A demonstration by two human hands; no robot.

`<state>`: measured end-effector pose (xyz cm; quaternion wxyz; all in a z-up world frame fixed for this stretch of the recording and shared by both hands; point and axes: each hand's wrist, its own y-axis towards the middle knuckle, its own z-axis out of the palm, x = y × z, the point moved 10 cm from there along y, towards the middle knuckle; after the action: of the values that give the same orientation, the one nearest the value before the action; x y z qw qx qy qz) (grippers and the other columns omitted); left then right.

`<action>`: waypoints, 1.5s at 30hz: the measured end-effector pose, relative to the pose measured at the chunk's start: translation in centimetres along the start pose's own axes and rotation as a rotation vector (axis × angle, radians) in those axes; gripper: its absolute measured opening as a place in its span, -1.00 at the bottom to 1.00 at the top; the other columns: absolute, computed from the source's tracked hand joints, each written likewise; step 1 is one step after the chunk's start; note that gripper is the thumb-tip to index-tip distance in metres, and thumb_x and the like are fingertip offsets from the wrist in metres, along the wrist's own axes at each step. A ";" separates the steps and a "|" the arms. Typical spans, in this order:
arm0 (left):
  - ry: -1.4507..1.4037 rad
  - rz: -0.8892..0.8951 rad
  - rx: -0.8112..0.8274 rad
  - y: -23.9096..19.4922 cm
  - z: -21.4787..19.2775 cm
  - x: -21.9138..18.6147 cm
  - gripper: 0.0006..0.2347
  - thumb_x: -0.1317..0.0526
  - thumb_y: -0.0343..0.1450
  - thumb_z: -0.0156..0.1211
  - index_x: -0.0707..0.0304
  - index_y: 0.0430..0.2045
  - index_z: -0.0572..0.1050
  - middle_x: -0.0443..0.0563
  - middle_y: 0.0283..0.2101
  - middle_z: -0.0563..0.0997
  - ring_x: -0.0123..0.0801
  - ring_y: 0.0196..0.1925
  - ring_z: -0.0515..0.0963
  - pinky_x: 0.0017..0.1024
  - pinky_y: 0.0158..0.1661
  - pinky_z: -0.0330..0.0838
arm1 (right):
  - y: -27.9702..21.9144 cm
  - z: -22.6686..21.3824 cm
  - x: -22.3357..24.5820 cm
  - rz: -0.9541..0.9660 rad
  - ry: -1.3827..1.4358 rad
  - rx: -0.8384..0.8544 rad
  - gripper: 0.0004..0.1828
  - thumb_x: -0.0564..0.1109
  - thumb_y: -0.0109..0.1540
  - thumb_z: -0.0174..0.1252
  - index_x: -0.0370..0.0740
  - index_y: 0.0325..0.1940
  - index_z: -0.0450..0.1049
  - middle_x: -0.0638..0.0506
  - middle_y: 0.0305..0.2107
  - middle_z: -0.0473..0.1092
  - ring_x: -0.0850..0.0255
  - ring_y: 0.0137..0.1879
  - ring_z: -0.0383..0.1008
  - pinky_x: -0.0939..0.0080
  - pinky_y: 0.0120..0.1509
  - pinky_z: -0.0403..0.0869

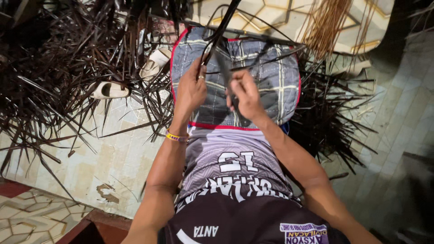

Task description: The person sits on the floor and uses a knife to cut long, dark palm leaves into smaller pieces. They repeatedly pick up leaves, slice them, and drop the cut pieces onto a pile on the floor.

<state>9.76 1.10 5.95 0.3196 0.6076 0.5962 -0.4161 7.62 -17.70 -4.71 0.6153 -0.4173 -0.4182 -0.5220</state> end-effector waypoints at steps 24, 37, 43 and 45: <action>-0.018 -0.049 0.043 -1.0 0.3 3.5 -0.62 0.12 0.77 -0.08 -0.11 0.50 0.57 0.49 0.24 0.75 0.65 0.34 0.63 0.35 0.33 0.50 | -0.3 -3.3 2.9 -0.026 -0.234 -0.100 -0.82 -0.26 0.59 0.08 -0.41 0.26 0.41 -0.29 -0.46 0.54 0.07 -0.64 0.54 0.21 -0.73 0.51; 0.313 -0.086 -0.028 -2.6 0.2 3.6 -0.61 0.09 0.77 -0.06 -0.30 0.54 0.54 0.33 -0.15 0.55 0.61 -0.08 0.67 0.36 -0.01 0.55 | -0.8 -3.8 0.0 0.072 -0.162 0.009 -0.79 -0.27 0.59 0.08 -0.40 0.30 0.42 -0.32 -0.42 0.56 0.04 -0.61 0.58 0.15 -0.71 0.57; 0.291 -0.064 0.121 -3.4 0.8 3.8 -0.64 0.06 0.77 -0.03 -0.40 0.47 0.60 0.29 -0.18 0.59 0.59 -0.05 0.67 0.34 -0.01 0.55 | -0.6 -3.4 3.7 0.021 -0.166 -0.051 -0.52 -0.36 0.58 0.05 -0.36 0.63 0.38 -0.25 -0.39 0.52 0.11 -0.58 0.53 0.26 -0.70 0.54; 0.313 -0.069 0.136 -3.7 0.8 5.2 -0.64 0.04 0.76 0.00 -0.45 0.47 0.60 0.25 -0.18 0.58 0.52 -0.05 0.67 0.30 -0.01 0.56 | -0.3 -4.8 2.5 0.044 -0.120 -0.096 -0.54 -0.33 0.59 0.03 -0.35 0.62 0.38 -0.23 -0.40 0.49 0.13 -0.58 0.51 0.26 -0.71 0.51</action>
<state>5.67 3.15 1.36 0.1668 0.6643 0.6297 -0.3665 7.95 -22.99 -3.75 0.5797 -0.4861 -0.4193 -0.5018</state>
